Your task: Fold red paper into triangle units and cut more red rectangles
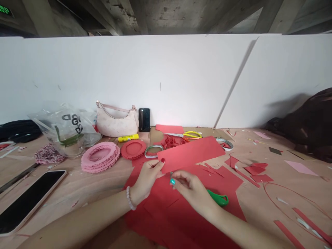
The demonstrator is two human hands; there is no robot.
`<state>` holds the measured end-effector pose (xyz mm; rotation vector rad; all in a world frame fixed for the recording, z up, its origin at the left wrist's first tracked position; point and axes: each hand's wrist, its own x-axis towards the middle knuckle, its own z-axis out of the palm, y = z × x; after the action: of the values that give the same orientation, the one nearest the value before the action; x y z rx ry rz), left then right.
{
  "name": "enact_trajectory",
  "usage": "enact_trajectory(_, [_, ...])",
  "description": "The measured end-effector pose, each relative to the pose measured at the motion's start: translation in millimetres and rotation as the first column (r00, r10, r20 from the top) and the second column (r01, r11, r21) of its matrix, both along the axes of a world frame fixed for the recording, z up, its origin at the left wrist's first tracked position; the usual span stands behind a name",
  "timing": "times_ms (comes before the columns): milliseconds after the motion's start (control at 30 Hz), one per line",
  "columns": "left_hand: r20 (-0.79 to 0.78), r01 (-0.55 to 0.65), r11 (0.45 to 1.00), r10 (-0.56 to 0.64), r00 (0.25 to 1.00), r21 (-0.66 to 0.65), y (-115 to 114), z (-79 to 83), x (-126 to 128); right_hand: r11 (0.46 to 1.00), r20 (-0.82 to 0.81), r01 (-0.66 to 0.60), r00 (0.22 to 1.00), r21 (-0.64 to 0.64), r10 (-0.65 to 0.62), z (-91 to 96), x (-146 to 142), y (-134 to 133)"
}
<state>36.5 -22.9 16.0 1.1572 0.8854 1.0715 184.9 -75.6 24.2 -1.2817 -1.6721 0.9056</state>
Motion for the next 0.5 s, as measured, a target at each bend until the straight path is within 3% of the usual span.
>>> enact_trajectory(67, [0.019,-0.028,0.999,0.029,0.999,-0.028,-9,-0.6,4,0.984,-0.159,0.142,0.974,-0.111,-0.159,-6.3,-4,2])
enact_trajectory(167, [0.053,-0.022,0.998,0.025,0.998,-0.059,-20,-1.7,9,0.942,-0.226,0.285,0.92,-0.176,-0.321,-10.2,-3,6])
enact_trajectory(333, [-0.068,0.01,1.0,-0.009,0.998,0.008,-15,3.3,5,0.937,-0.162,0.283,0.934,-0.205,-0.318,-2.7,2,9])
enact_trajectory(500, [-0.347,0.108,0.945,0.005,0.938,0.308,6,17.4,-7,0.959,-0.076,0.219,0.969,-0.181,-0.236,8.0,5,12])
